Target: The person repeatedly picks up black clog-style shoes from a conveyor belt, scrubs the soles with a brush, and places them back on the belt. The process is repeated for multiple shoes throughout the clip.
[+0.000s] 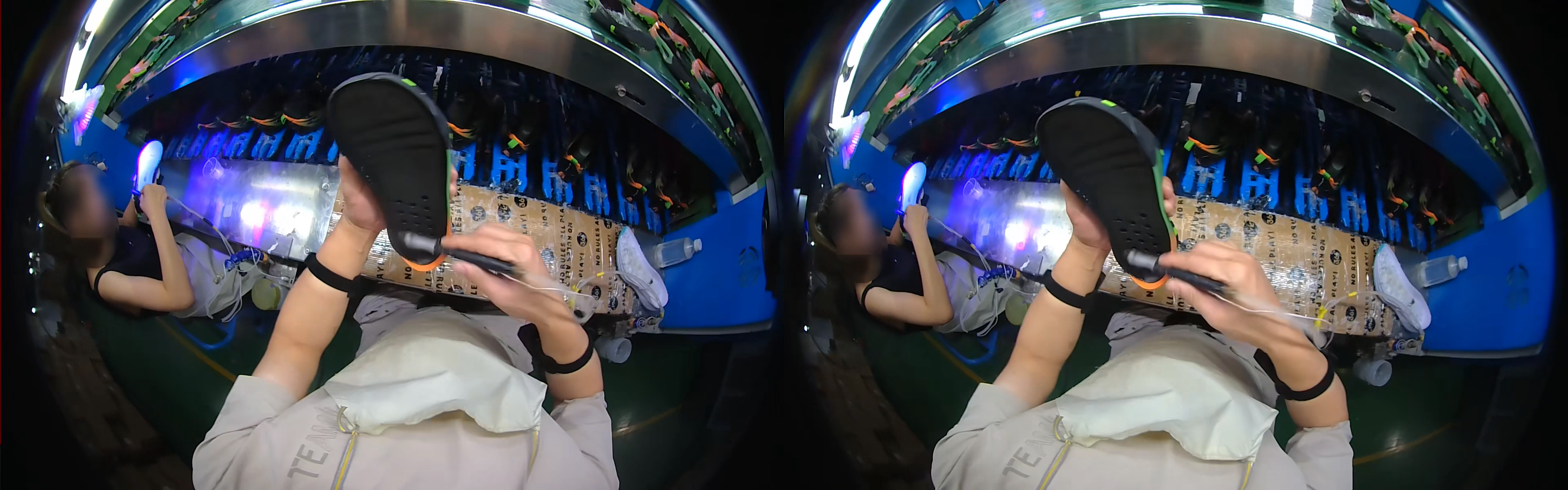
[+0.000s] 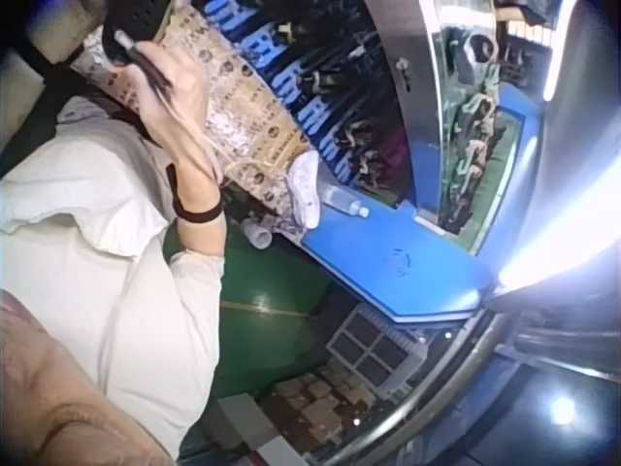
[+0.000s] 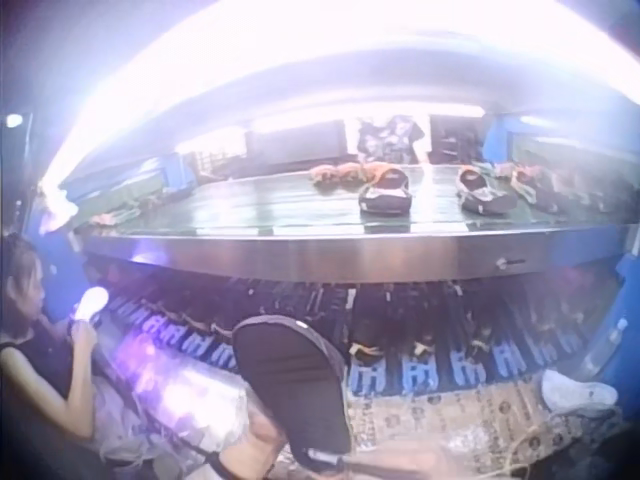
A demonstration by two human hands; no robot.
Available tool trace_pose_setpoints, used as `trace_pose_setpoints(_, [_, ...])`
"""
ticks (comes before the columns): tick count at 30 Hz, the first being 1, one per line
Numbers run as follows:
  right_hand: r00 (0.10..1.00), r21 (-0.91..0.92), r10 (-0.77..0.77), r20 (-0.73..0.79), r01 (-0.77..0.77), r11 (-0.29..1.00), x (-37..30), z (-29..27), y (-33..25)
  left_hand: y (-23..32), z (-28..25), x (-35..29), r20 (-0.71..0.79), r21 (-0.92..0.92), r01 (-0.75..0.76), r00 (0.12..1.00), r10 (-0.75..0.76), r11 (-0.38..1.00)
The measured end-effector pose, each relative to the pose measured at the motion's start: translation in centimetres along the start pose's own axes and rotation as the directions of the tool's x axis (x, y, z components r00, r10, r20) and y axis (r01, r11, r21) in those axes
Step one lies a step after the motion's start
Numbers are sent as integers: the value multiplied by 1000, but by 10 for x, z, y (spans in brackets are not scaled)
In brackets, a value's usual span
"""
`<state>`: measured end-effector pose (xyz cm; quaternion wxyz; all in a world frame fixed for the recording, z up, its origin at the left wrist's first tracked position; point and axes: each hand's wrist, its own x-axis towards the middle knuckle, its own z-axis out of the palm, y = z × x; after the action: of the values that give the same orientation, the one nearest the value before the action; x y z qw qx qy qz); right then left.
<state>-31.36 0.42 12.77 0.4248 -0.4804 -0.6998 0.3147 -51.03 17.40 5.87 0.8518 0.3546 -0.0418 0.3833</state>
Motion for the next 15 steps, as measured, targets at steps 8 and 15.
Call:
trace_pose_setpoints(8, [991, -208, -113, 75, 126, 970, 14, -7, -2, 8, 13, 35, -90, 415, 244, 970, -228, 876])
trace_pose_setpoints(15, [968, -338, -115, 223, 187, 922, 20, -5, -5, 11, 26, 62, -158, 773, 409, 864, -477, 485])
